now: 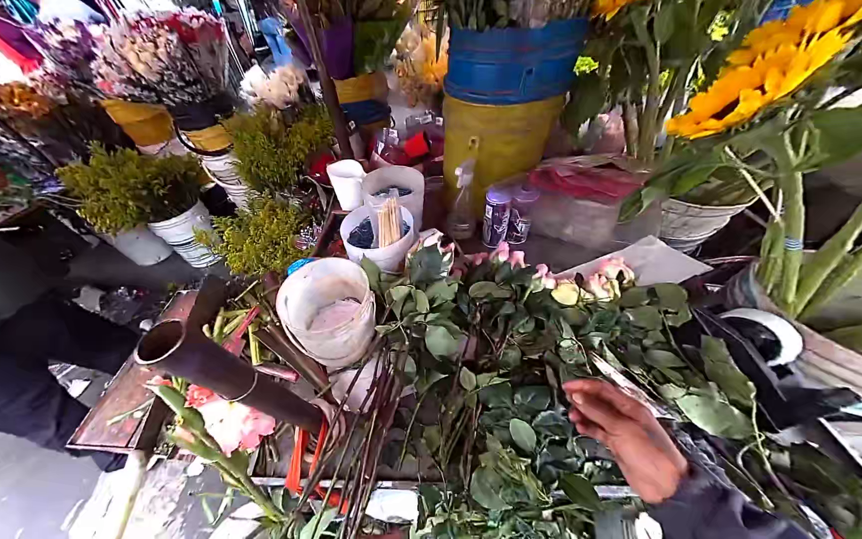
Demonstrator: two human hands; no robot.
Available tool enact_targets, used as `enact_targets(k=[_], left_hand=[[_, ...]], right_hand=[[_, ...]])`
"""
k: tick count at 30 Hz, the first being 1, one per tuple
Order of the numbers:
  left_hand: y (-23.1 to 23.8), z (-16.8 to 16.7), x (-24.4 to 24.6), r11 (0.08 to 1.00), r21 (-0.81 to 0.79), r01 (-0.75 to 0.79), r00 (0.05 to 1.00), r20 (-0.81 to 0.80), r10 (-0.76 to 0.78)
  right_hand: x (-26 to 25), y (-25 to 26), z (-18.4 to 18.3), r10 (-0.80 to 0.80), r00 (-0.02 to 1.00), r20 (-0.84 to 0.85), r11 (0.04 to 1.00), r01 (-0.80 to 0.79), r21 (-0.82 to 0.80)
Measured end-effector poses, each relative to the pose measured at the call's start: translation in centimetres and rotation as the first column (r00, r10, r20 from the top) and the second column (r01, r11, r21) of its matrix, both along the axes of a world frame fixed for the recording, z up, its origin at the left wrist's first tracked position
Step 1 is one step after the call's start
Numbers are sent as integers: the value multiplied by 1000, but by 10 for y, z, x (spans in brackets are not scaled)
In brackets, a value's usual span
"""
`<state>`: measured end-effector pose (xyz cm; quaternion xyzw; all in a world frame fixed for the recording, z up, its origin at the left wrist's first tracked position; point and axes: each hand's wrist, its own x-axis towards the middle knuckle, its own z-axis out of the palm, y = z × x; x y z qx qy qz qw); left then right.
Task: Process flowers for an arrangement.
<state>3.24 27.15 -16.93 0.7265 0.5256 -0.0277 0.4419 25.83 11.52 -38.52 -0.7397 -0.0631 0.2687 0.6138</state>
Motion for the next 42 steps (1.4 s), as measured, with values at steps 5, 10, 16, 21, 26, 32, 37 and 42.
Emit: enact_targets(k=[5,10,16,21,26,32,37,42], left_hand=[[50,-221,-14,873,418,253,962,-17,-271],[69,-237,27,870,174,462,833,-422,-358],[39,-218,20,902,327,283,949,-230,-215],[46,-252,30,904,264,336,877,-439,-198],[23,-206,19,873,360,328,924,-316,-217],[-75,-146,33,942,212,260,966,-52,-255],[-83,-123,26,972,176,157,980,97,-176],[-25,-161,49,923,385,18,839,496,-223]], right_hand=[[-53,-47,-34,224,960,-168,974,-212,85],[-67,-47,113,564,752,-342,784,-618,-66],[-73,-45,-17,660,718,-221,750,-646,139],[-60,25,-67,555,799,-231,826,-498,264],[-62,55,-62,474,851,-225,875,-427,230],[-55,51,-58,203,958,-200,963,-159,217],[-48,0,-55,133,990,-55,975,-121,188],[-74,-53,-53,290,930,226,952,-304,28]])
